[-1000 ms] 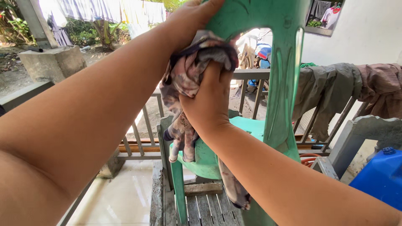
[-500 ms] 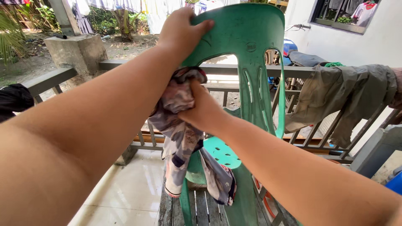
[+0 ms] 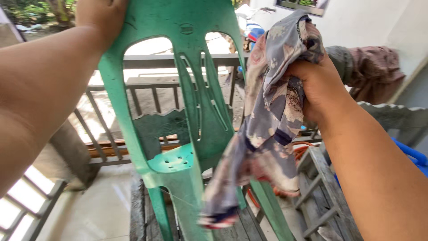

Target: The person wipes a green plastic chair with a patterned cloth, cleaning the seat, backrest, and legs. The chair is turned and repositioned to access different surfaces while the person continues wiping.

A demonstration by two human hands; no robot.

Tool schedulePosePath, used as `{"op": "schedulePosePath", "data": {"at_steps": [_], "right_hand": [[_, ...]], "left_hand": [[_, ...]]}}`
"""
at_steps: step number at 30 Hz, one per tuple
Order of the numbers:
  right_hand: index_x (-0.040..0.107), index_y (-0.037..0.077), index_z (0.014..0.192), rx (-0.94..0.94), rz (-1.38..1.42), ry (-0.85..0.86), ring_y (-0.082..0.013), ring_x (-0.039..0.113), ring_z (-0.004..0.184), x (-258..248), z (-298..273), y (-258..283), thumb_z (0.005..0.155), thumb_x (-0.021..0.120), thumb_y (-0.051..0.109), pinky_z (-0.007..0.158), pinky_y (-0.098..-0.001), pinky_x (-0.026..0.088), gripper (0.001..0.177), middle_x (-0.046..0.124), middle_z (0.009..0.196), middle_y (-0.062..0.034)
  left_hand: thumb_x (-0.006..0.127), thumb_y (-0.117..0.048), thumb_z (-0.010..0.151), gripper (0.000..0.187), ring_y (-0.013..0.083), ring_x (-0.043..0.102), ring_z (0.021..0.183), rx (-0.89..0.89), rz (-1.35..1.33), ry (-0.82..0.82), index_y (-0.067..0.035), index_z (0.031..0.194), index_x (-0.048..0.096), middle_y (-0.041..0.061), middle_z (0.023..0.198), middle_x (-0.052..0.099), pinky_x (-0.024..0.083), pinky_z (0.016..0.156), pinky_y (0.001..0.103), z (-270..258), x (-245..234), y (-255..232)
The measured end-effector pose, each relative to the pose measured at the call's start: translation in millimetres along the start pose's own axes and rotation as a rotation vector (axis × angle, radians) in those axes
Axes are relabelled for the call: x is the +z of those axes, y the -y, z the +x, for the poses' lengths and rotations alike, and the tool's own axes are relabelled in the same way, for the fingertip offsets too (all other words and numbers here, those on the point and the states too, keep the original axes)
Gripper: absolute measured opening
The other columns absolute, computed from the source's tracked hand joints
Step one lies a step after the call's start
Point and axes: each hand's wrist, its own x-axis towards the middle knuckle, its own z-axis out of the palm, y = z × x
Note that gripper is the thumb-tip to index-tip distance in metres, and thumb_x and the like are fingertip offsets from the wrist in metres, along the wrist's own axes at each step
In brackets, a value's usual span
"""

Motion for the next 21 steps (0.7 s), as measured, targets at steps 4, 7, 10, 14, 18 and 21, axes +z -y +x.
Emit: {"op": "schedulePosePath", "data": {"at_steps": [4,7,10,14,18,21], "right_hand": [[0.054,0.007,0.128,-0.150,-0.221,0.051,-0.0241,0.072,0.102,-21.5,14.8,-13.9,0.084,0.065,-0.008,0.086,-0.0417,0.062,0.048,0.069,0.114,-0.0093],[0.049,0.007,0.129,-0.225,-0.307,0.069,-0.0243,0.072,0.100,-14.2,50.2,-26.6,0.081,0.071,-0.006,0.084,-0.0420,0.063,0.055,0.068,0.113,-0.0095],[0.046,0.002,0.133,-0.497,-0.444,0.096,-0.0287,0.071,0.107,3.5,108.0,-35.9,0.088,0.080,0.000,0.089,-0.0444,0.062,0.056,0.067,0.118,-0.0131],[0.038,0.007,0.145,-0.862,-0.817,-0.193,-0.0439,0.059,0.123,50.6,210.2,-48.5,0.084,0.091,0.020,0.100,-0.0503,0.055,0.082,0.057,0.132,-0.0237],[0.026,0.014,0.152,-0.697,-1.179,-0.155,-0.0582,0.029,0.139,110.7,242.3,-88.5,0.080,0.087,0.060,0.102,-0.0571,0.043,0.105,0.010,0.161,-0.0343],[0.015,0.017,0.165,-0.672,-1.276,0.032,-0.0601,0.009,0.149,164.7,200.9,-133.8,0.091,0.073,0.061,0.117,-0.0673,0.023,0.104,-0.002,0.163,-0.0328]], "left_hand": [[0.049,-0.060,0.110,0.057,0.0475,0.064,0.096,-0.267,-0.034,0.122,-0.006,0.115,0.069,0.026,0.104,0.068,0.050,0.079,0.054,5.2,22.8,1.4],[0.042,-0.062,0.109,0.061,0.0468,0.063,0.107,-0.308,-0.035,0.274,-0.006,0.122,0.065,0.026,0.112,0.067,0.048,0.090,0.054,12.2,21.6,2.0],[0.040,-0.061,0.107,0.064,0.0501,0.057,0.117,-0.362,0.056,0.364,-0.005,0.136,0.048,0.030,0.124,0.062,0.044,0.098,0.056,7.7,21.4,0.7],[0.043,-0.060,0.105,0.067,0.0509,0.053,0.128,-0.447,0.093,0.408,-0.007,0.144,0.037,0.032,0.134,0.058,0.041,0.106,0.056,4.2,27.5,-2.9],[0.054,-0.052,0.102,0.064,0.0495,0.053,0.128,-0.390,-0.032,0.345,-0.003,0.139,0.040,0.033,0.135,0.056,0.043,0.106,0.053,1.7,51.3,9.8],[0.056,-0.043,0.103,0.054,0.0480,0.054,0.129,-0.515,0.010,0.411,-0.006,0.140,0.042,0.031,0.137,0.056,0.044,0.108,0.051,5.1,71.4,40.8]]}}
